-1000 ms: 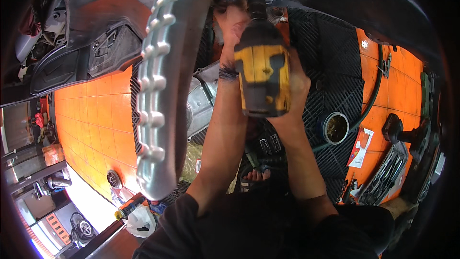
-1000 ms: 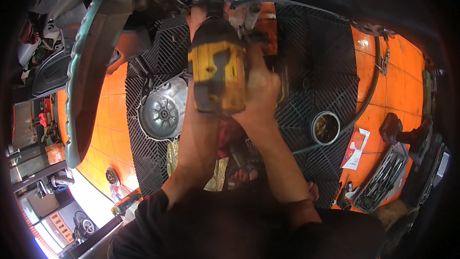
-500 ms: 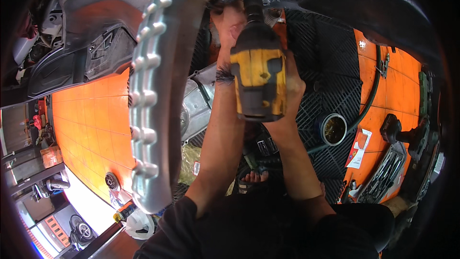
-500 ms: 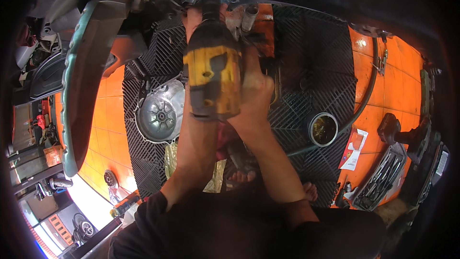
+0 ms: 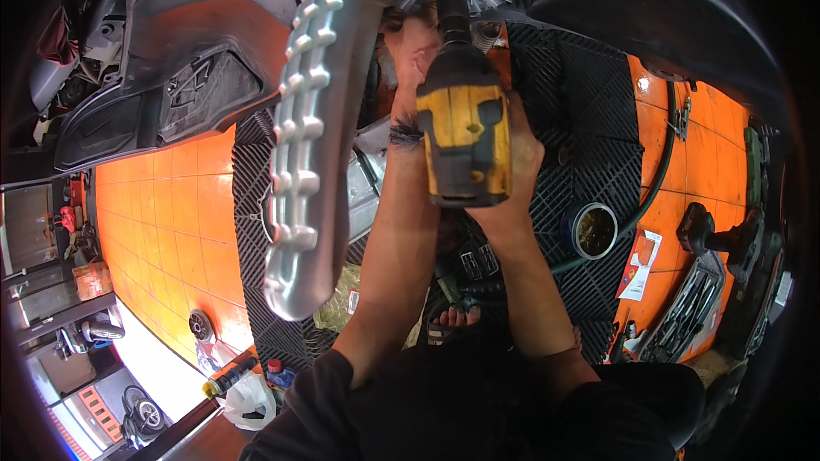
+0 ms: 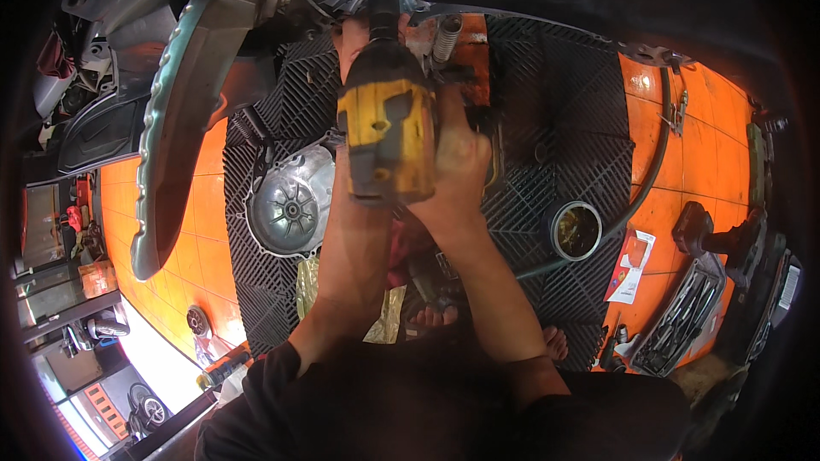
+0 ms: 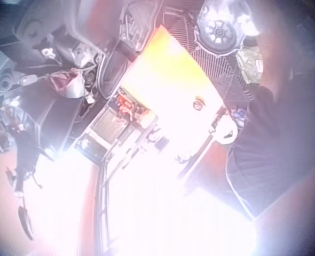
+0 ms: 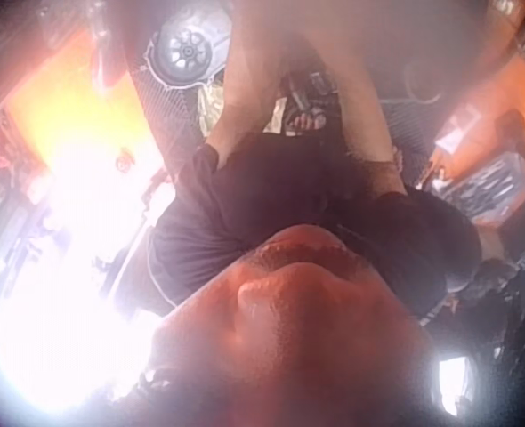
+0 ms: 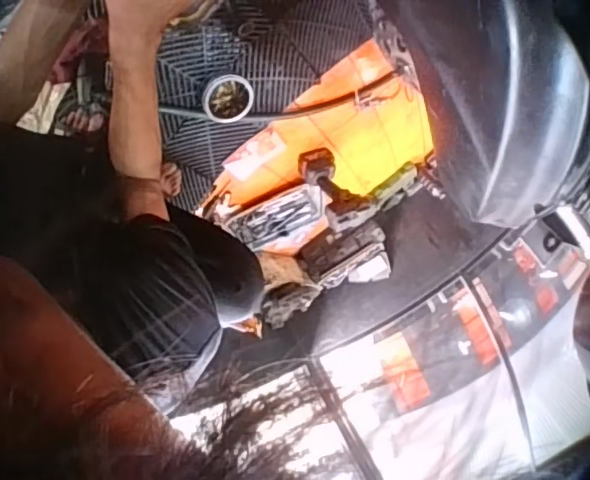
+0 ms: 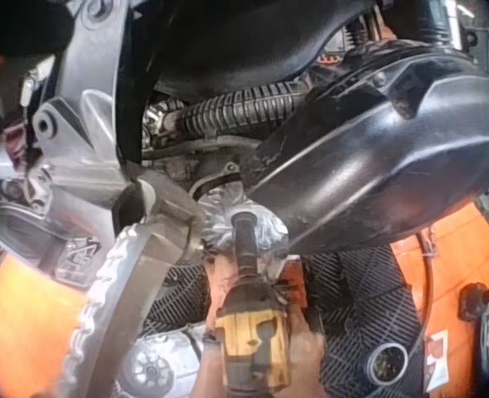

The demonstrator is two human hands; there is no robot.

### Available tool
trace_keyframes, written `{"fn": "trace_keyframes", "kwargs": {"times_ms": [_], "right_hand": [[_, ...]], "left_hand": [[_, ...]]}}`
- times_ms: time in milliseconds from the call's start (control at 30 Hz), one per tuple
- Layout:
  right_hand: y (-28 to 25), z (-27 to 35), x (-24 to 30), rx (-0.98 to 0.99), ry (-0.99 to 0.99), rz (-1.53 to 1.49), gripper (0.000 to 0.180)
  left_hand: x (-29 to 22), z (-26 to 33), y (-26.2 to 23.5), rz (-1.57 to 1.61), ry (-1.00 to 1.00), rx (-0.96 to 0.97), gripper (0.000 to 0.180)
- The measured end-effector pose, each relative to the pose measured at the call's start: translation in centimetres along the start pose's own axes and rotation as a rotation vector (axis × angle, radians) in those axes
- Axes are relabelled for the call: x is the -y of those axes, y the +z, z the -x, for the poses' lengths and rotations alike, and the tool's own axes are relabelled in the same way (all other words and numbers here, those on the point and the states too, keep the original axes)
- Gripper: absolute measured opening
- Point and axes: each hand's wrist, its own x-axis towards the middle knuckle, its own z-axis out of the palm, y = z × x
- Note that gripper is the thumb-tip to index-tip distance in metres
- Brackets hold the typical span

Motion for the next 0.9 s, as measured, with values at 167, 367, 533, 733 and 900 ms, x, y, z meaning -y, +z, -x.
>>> {"fn": "trace_keyframes", "kwargs": {"times_ms": [167,367,533,733,900], "right_hand": [[0.2,0.3,0.1,-0.023,-0.011,-0.024,0.044],[0.9,1.0,-1.7,-0.074,0.021,-0.121,0.048],[0.3,0.1,0.1,-0.056,0.057,-0.161,0.057],[0.9,0.5,0.2,-0.048,0.176,-0.159,0.056],[-0.8,0.9,1.4,-0.033,0.146,-0.259,0.045]], "left_hand": [[-0.3,0.9,-0.1,-0.016,0.0,-0.004,0.039],[0.2,0.5,-0.1,-0.036,0.024,0.011,0.038],[-0.7,-8.5,0.0,0.029,0.228,0.019,0.038],[3.2,-20.5,-0.6,0.095,0.37,0.135,0.037],[3.1,-22.8,-0.3,0.102,0.419,0.226,0.036]]}}
